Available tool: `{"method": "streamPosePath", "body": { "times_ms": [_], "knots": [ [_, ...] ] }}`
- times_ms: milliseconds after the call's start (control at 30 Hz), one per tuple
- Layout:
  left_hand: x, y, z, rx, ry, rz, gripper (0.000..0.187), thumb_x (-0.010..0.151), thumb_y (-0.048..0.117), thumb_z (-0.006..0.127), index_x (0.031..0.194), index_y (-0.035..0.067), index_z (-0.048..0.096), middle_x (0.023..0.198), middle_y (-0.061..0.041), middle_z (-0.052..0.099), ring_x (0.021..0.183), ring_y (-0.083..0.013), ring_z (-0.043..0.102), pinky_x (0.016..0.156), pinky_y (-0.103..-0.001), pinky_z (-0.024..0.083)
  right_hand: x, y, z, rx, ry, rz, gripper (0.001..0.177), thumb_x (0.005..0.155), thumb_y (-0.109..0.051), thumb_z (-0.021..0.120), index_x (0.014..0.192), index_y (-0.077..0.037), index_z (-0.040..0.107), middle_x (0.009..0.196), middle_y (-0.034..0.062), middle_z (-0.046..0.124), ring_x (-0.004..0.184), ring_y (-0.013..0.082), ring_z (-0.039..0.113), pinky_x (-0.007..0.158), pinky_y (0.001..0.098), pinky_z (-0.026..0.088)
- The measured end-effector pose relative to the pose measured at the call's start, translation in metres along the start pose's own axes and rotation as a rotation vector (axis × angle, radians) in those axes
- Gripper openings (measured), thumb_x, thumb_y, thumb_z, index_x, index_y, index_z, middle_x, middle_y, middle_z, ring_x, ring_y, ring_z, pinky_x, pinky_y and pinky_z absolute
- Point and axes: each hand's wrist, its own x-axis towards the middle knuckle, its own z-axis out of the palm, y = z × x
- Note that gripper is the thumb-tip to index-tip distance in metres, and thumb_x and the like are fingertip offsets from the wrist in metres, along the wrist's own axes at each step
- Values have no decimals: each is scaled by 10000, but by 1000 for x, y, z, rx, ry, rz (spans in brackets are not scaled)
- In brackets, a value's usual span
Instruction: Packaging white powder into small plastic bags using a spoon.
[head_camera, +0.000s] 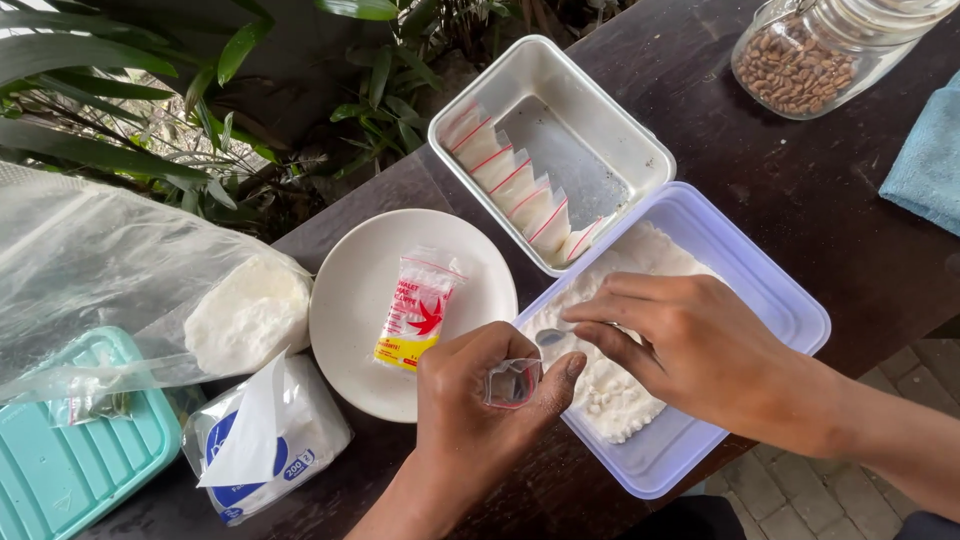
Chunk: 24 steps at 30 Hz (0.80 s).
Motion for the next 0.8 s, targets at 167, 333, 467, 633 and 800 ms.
{"method": "streamPosePath", "body": {
  "times_ms": [167, 333, 467, 633, 800],
  "knots": [
    [0, -2, 0, 43, 33, 44, 359, 831, 240, 837, 677, 115, 537, 549, 24, 497, 489, -107, 400, 461, -277, 346, 3, 6, 9, 16, -71, 59, 276, 983, -357, 582, 1060, -181, 779, 869, -53, 786, 749, 204, 750, 615, 369, 540],
    [0, -3, -1, 58, 32, 57, 355, 831, 249, 842, 689, 111, 547, 560, 23, 508, 491, -120, 395, 460, -286, 344, 5, 5, 7, 40, -20, 70, 299, 977, -349, 586, 1037, -140, 791, 970, -29, 832, 852, 187, 784, 688, 340, 572],
    [0, -3, -2, 39, 25, 51, 352, 841, 255, 827, 688, 115, 543, 562, 25, 515, 493, -117, 414, 466, -277, 359, 6, 2, 2, 102, -24, 101, 248, 973, -305, 612, 926, -123, 774, 780, -47, 789, 631, 145, 691, 608, 314, 503],
    [-1, -2, -3, 56, 16, 60, 360, 845, 274, 821, 685, 109, 544, 562, 21, 519, 490, -126, 411, 462, -293, 355, 10, -6, -13, 218, -124, 406, 342, 946, -368, 607, 851, -139, 841, 738, -65, 865, 690, 46, 769, 651, 272, 549],
    [-2, 1, -3, 52, 10, -6, 348, 820, 279, 841, 667, 136, 563, 553, 39, 548, 489, -113, 457, 472, -284, 383, 7, 5, -19, 345, -172, 629, 376, 916, -363, 609, 894, -126, 901, 851, -38, 928, 840, 58, 830, 809, 231, 582]
  ]
}}
